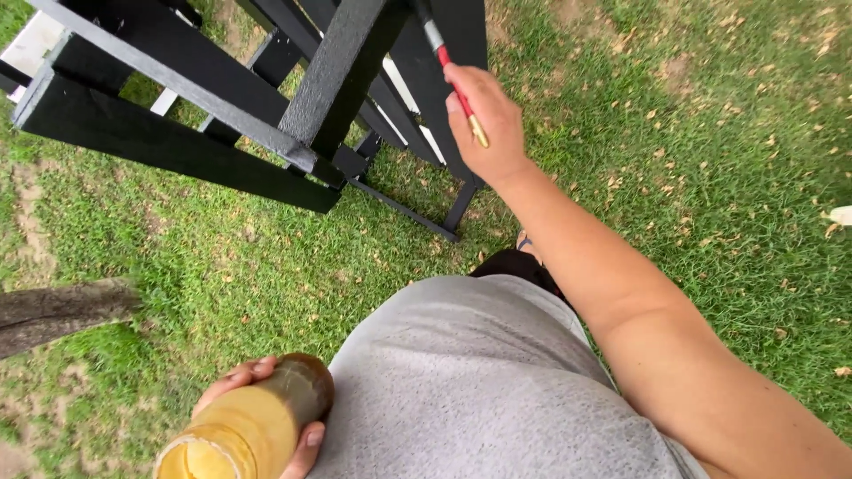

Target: Painting a wooden furniture frame with black paint using a paintbrush.

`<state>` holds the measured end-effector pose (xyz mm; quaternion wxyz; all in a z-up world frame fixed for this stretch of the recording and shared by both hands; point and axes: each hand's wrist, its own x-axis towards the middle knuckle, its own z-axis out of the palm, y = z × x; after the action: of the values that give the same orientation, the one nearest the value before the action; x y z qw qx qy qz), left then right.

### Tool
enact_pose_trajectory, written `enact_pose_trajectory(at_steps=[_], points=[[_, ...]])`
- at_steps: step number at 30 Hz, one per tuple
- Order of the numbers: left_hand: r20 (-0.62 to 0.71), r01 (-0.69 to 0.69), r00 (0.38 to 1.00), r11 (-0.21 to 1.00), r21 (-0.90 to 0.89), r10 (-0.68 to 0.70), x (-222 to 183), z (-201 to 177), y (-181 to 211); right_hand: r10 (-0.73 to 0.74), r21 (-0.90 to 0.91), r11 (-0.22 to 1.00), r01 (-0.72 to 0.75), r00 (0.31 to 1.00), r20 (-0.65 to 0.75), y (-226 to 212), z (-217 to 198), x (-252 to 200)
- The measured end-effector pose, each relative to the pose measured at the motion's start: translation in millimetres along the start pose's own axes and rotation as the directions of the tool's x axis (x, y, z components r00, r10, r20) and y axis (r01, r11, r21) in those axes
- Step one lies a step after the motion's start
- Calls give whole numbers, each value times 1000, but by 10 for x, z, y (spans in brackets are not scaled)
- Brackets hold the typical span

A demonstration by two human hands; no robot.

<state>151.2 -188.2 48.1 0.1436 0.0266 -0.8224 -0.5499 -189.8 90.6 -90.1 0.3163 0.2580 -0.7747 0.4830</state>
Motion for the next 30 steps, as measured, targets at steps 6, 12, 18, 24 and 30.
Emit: enact_pose_trajectory(at_steps=[6,12,18,24,30], points=[[-28,37,999,997,63,-35,-10,12,-10,-79,311,950,29,986,149,-233,192,-112],[-69,-18,997,999,-26,16,18,55,-9,412,634,642,-432,891,190,-590,-14,-216],[-36,-31,999,998,63,33,77,7,-49,904,857,90,-507,403,144,-994,100,64],[-9,-8,1000,999,48,9,114,-46,-31,811,793,231,-563,562,164,-1124,295,-130],[-9,3,1000,999,-34,-3,78,-135,-158,681,670,353,-653,670,295,-861,-6,-126]])
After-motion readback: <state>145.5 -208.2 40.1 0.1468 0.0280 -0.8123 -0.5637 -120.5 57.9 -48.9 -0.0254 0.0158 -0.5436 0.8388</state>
